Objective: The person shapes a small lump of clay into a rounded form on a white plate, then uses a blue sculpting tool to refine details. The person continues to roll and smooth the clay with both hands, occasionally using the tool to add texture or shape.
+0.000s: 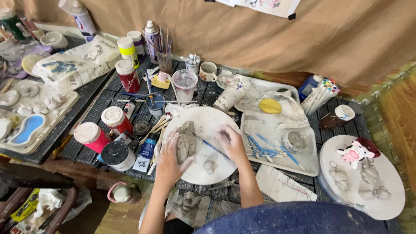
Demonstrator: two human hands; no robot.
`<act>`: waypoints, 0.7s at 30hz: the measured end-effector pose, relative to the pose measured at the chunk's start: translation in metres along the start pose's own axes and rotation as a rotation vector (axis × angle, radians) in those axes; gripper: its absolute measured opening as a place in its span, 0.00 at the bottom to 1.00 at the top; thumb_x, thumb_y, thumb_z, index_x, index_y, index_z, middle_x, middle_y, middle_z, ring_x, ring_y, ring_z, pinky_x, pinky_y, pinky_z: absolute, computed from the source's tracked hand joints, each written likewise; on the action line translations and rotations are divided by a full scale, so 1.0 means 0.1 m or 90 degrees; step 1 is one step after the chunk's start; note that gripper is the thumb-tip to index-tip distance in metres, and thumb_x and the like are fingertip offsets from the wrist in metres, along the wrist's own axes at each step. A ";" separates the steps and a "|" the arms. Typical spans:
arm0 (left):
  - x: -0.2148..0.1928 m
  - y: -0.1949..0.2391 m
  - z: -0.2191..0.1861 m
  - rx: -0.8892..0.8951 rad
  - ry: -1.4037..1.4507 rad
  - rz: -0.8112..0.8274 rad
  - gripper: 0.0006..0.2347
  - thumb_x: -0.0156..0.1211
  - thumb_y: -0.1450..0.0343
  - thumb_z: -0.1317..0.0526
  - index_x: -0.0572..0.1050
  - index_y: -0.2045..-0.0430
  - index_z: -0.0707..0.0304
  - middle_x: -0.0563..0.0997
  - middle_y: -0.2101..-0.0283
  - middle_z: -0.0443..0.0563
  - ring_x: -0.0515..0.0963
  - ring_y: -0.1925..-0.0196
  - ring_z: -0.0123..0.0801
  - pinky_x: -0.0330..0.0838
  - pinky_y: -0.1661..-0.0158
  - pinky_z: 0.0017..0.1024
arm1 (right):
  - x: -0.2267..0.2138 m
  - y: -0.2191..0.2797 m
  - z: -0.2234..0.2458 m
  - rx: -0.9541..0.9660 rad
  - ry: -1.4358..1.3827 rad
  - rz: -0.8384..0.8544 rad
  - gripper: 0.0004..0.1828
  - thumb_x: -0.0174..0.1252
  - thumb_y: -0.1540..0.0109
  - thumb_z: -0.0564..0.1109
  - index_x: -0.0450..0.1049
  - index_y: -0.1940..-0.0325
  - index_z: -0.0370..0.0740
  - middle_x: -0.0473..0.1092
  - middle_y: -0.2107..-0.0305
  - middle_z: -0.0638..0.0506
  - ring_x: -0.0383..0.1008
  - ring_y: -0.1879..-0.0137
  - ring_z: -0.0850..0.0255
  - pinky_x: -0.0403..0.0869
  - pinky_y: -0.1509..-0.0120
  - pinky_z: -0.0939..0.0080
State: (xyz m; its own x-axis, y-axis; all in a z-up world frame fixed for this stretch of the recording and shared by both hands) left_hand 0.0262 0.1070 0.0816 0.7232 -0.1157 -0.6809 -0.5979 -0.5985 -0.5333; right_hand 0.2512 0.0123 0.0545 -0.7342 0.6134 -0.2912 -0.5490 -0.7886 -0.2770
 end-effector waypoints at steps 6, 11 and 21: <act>-0.20 0.11 -0.18 0.000 0.034 -0.030 0.41 0.71 0.40 0.49 0.57 0.34 0.67 0.61 0.29 0.63 0.59 0.28 0.53 0.46 0.33 0.57 | -0.31 0.54 -0.44 0.153 -0.219 -0.060 0.11 0.60 0.38 0.35 0.79 0.54 0.27 0.79 0.66 0.49 0.74 0.67 0.66 0.73 0.63 0.66; -0.28 0.32 -0.35 0.017 0.119 -0.132 0.38 0.71 0.38 0.55 0.58 0.35 0.67 0.63 0.29 0.63 0.62 0.28 0.54 0.48 0.31 0.55 | -0.44 0.71 -0.44 0.051 -0.289 -0.129 0.09 0.60 0.34 0.33 0.80 0.53 0.22 0.77 0.69 0.45 0.72 0.68 0.66 0.72 0.62 0.67; 0.08 0.52 -0.40 0.053 0.181 -0.144 0.29 0.68 0.35 0.60 0.63 0.39 0.63 0.70 0.33 0.59 0.67 0.31 0.51 0.56 0.32 0.49 | -0.45 0.85 -0.63 0.087 -0.266 -0.130 0.10 0.62 0.38 0.31 0.80 0.53 0.25 0.79 0.63 0.44 0.78 0.64 0.62 0.76 0.60 0.65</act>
State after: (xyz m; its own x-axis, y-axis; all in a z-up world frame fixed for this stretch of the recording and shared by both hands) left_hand 0.0146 0.0433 0.0681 0.9002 -0.2109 -0.3811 -0.4300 -0.5691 -0.7009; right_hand 0.2630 -0.0800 -0.0141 -0.6884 0.7081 0.1570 -0.7253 -0.6697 -0.1595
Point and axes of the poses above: each hand's wrist, its own y-axis away from the middle knuckle, its own x-axis out of the palm, z = x × y, the point moved 9 cm from there along -y, towards the middle knuckle
